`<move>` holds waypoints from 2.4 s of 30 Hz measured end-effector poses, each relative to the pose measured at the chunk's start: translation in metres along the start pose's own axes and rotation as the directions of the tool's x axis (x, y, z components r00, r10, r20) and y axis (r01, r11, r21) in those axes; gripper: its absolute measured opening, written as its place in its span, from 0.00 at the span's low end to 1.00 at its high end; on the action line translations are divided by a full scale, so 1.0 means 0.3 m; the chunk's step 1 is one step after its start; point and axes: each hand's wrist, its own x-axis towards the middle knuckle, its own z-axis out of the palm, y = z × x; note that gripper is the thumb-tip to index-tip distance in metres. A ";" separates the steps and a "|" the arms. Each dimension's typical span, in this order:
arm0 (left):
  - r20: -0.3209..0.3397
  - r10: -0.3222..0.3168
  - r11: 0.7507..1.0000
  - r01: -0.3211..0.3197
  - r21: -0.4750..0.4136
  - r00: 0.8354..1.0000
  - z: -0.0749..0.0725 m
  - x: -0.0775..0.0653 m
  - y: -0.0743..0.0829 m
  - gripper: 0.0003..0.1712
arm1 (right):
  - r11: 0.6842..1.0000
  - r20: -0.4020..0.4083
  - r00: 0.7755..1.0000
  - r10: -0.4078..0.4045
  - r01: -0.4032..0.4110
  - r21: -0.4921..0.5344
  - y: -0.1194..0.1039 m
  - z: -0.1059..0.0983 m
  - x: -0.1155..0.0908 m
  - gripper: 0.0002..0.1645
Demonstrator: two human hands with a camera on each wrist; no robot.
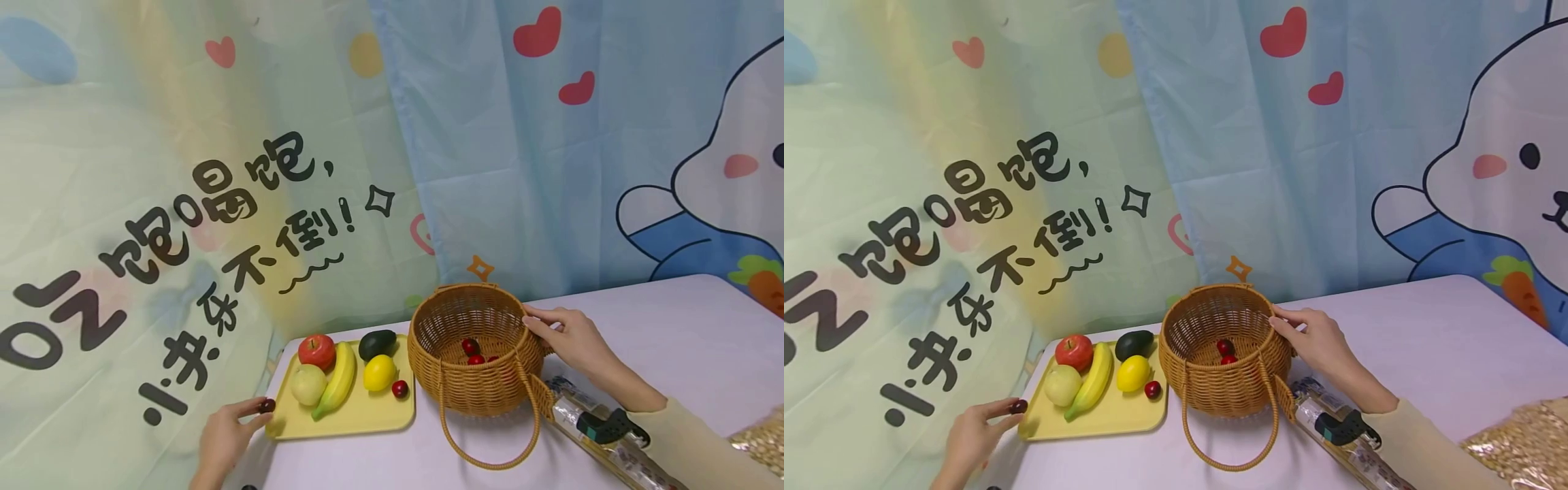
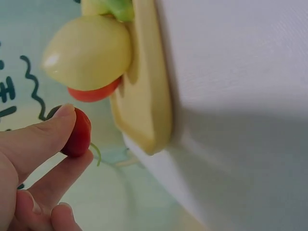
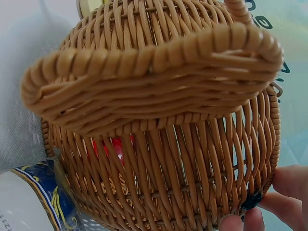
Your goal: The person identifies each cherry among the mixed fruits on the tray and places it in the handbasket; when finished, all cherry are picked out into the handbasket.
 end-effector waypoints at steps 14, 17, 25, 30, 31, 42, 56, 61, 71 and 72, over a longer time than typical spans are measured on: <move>-0.027 0.073 0.995 -0.074 -0.063 0.997 -0.074 0.009 0.147 0.22 | 1.000 -0.003 1.000 0.002 -0.002 0.013 0.003 0.002 0.001 0.31; -0.028 0.113 0.990 -0.115 -0.087 0.993 -0.079 0.020 0.202 0.21 | 1.000 -0.001 1.000 0.000 0.000 0.015 0.002 0.002 0.001 0.31; -0.003 0.243 0.963 -0.241 -0.123 0.970 -0.084 0.056 0.339 0.20 | 1.000 -0.003 1.000 0.000 0.000 0.020 0.004 0.004 -0.002 0.31; 0.007 0.297 0.942 -0.292 -0.165 0.955 -0.087 0.073 0.429 0.20 | 1.000 -0.006 1.000 0.000 0.000 0.007 0.003 0.005 -0.004 0.31; 0.012 0.307 0.937 -0.300 -0.176 0.952 -0.086 0.077 0.449 0.20 | 1.000 -0.007 1.000 -0.003 0.003 0.006 0.001 0.005 -0.003 0.30; 0.066 0.531 0.836 -0.509 -0.204 0.845 -0.017 0.128 0.711 0.17 | 1.000 -0.016 1.000 -0.018 0.018 0.000 0.001 0.008 0.006 0.31; 0.308 0.631 0.772 -0.615 -0.160 0.712 0.030 0.267 0.999 0.18 | 1.000 -0.031 0.999 -0.020 0.021 0.008 0.007 0.003 -0.002 0.32; 0.390 0.651 0.744 -0.651 -0.153 0.652 0.059 0.297 1.083 0.19 | 1.000 -0.036 0.999 -0.015 0.015 0.005 0.007 0.003 -0.003 0.31; 0.478 0.620 0.756 -0.638 -0.149 0.623 0.127 0.330 1.211 0.18 | 1.000 -0.037 0.999 -0.022 0.022 -0.011 -0.001 0.009 -0.004 0.29; 0.483 0.614 0.761 -0.630 -0.153 0.624 0.131 0.331 1.223 0.17 | 1.000 -0.038 0.999 -0.026 0.026 -0.013 -0.001 0.009 -0.004 0.29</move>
